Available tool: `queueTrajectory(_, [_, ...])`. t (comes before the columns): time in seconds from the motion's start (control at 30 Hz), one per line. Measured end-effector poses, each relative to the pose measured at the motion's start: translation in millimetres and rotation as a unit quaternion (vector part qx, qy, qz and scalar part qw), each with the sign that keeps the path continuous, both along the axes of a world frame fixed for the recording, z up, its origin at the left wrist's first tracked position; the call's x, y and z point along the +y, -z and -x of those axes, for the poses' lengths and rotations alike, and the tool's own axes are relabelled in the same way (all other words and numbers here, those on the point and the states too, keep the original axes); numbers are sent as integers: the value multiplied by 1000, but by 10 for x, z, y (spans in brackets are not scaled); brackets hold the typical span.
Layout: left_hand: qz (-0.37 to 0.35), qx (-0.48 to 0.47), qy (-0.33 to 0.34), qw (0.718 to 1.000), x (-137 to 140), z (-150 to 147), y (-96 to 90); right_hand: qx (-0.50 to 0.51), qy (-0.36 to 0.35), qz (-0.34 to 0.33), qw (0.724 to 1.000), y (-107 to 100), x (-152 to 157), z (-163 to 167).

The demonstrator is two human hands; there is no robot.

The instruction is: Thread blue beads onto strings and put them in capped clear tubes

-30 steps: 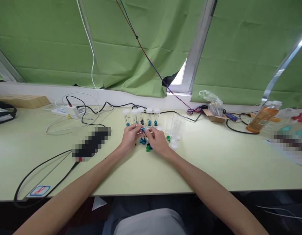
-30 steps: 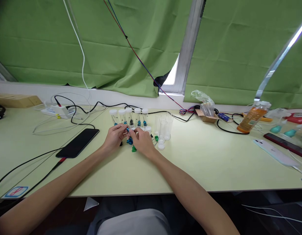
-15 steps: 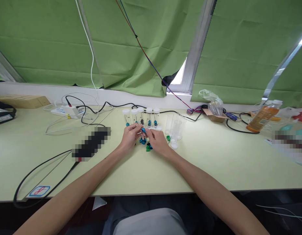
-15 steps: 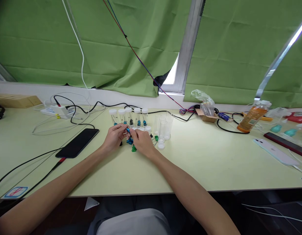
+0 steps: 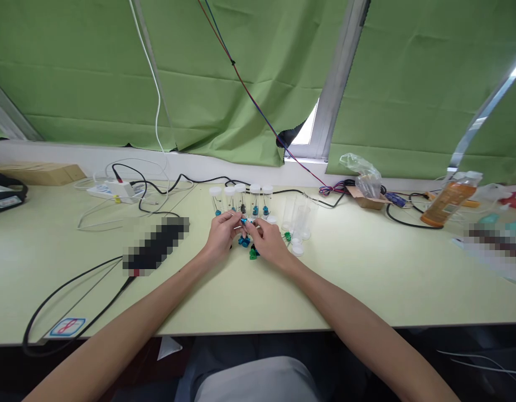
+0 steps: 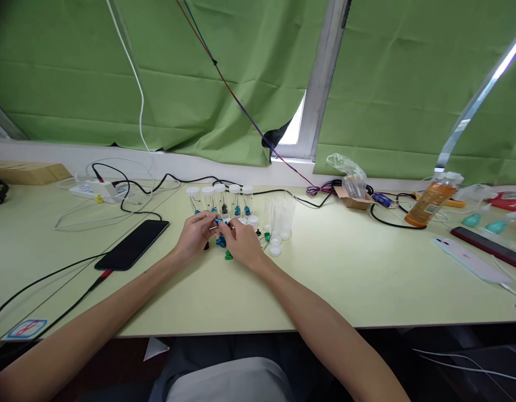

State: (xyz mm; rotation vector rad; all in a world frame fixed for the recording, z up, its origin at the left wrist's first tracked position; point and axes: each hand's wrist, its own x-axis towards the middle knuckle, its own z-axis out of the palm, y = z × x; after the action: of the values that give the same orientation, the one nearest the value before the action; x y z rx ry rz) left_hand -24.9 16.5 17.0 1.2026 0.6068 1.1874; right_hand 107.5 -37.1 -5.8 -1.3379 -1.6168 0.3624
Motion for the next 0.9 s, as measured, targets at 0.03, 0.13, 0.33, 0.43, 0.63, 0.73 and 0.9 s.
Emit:
queueTrajectory(0.03, [0,2,3,1000,2,0,2,-6,3,-4,1000,1,2,-3])
queueTrajectory(0.13, [1,5,10,1000,-3,-3,4,-14,1,-11,1000,-3,5,-12])
queueTrajectory(0.33, [4,9,13,1000,-37,-8,-15,-6,-7,8,1000,-29,-10,-11])
queueTrajectory(0.43, [3,8,12,1000,-36,-10,-14,-1,3,5,1000,-33,-22,-8])
queueTrajectory(0.63, [4,5,-1,1000,-18,-7,-2,10,-3,-1,1000,-4,-10,-2])
queueTrajectory(0.73, [6,10,1,1000,-20,-3,-4,6,-6,-7,1000,2,0,1])
queueTrajectory(0.9, [4,13,14,1000,-35,-2,-9,-7,2,-2,1000,-21,-6,-2])
